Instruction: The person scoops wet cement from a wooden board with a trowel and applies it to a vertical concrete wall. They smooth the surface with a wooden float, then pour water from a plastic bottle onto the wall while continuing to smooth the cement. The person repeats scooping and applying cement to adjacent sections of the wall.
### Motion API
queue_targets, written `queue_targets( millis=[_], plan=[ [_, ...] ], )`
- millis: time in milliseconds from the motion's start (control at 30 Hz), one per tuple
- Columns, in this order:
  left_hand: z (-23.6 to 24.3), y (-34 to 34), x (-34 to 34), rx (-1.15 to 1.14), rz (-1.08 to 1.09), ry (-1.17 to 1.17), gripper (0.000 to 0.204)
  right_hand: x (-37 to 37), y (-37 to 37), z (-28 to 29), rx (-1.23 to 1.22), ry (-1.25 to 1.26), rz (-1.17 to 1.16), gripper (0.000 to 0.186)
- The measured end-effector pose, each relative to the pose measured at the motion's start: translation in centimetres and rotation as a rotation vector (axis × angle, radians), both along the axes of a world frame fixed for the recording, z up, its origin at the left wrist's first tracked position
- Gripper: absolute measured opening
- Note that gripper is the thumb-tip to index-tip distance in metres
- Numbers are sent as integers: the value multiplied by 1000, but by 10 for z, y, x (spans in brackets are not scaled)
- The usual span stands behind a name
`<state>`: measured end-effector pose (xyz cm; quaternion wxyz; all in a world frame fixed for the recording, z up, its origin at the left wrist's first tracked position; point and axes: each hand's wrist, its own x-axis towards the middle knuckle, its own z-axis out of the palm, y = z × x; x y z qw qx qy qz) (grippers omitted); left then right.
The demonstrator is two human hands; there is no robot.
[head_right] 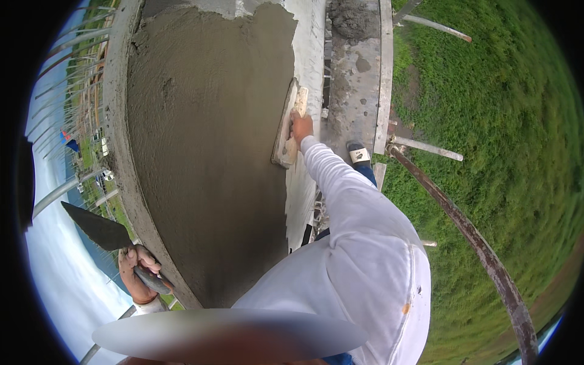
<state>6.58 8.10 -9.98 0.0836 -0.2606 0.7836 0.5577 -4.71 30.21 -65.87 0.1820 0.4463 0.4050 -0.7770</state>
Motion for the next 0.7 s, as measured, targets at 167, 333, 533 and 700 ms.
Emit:
queue_targets(
  millis=[167, 333, 533, 700],
  plan=[
    [-9, 4, 1, -28, 77, 129, 45, -217, 88, -10, 24, 277, -92, 33],
    [-6, -6, 1, 99, 27, 59, 47, -273, 115, 34, 135, 395, 7, 38],
    [-5, -2, -5, -4, -43, 57, 48, -64, 50, 129, 109, 472, 141, 43],
    [-9, 0, -4, 16, 42, 71, 50, -59, 42, 177, 409, 838, 114, 50]
  ],
)
